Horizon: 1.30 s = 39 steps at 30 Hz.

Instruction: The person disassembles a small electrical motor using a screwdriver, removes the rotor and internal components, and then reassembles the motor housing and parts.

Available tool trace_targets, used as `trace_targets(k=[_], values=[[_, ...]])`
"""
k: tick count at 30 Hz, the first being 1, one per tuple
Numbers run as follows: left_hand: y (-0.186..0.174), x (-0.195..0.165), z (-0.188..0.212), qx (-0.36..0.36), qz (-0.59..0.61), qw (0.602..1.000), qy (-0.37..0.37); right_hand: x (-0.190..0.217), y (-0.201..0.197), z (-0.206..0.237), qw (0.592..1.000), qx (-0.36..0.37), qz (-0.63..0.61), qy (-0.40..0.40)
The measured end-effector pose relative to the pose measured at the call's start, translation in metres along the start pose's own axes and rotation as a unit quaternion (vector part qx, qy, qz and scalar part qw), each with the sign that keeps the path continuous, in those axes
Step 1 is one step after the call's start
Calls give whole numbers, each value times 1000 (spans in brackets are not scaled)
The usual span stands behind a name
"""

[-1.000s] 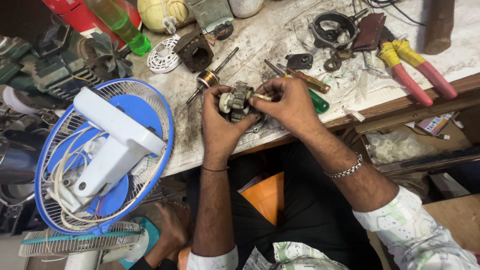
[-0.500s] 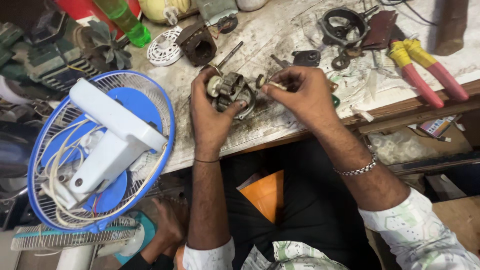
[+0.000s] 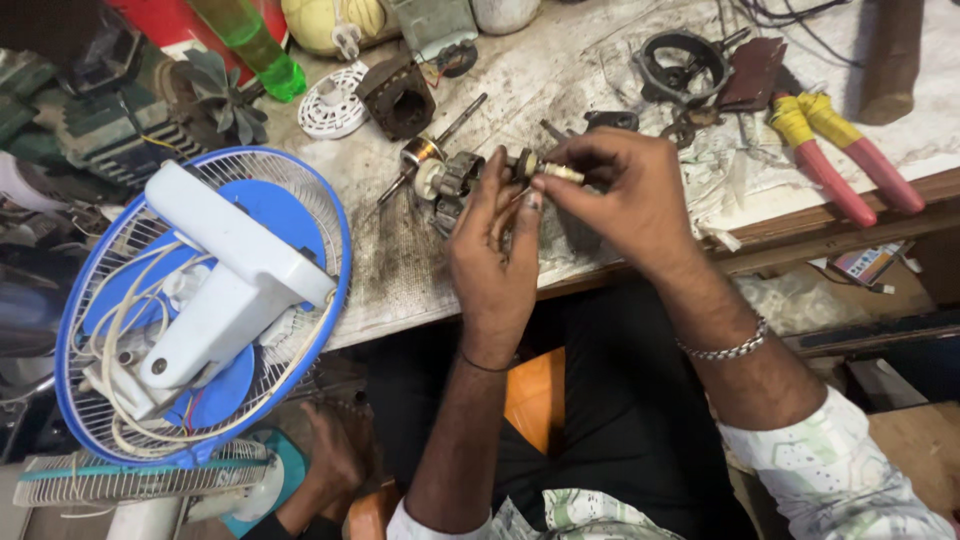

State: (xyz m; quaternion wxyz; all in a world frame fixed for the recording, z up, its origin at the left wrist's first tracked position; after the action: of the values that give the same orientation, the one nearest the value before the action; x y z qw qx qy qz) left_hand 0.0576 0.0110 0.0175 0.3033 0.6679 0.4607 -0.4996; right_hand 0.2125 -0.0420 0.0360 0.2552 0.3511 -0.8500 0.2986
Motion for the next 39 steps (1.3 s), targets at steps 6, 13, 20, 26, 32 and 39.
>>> trace_targets(k=[6, 13, 20, 26, 32, 39], values=[[-1, 21, -14, 20, 166, 986, 25, 31, -2, 3, 980, -20, 147, -134], [-9, 50, -18, -11, 216, 976, -8, 37, 4, 1, 987, 9, 138, -76], [-12, 56, -15, -10, 199, 980, 11, 40, 1, 1, 987, 31, 149, -58], [-9, 52, -12, 2, 180, 983, 19, 44, 5, 1, 986, 28, 154, -66], [-7, 49, -10, 22, 185, 982, 32, 42, 2, 1, 986, 24, 151, -62], [-6, 52, -10, 35, 196, 980, 22, 41, -1, 3, 985, 25, 156, -71]])
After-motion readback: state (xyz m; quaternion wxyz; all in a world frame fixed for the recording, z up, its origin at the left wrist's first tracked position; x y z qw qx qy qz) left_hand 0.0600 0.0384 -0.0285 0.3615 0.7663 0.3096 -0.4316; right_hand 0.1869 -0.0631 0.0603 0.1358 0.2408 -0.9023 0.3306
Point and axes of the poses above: each hand's wrist, its own z-axis away from the middle knuckle, its own y-axis out of the palm, x = y × z, the point moved 7 cm from there along -z, towards the middle knuckle, and after that the axes turned 8 degrees about -y, right-handed, at the moved point
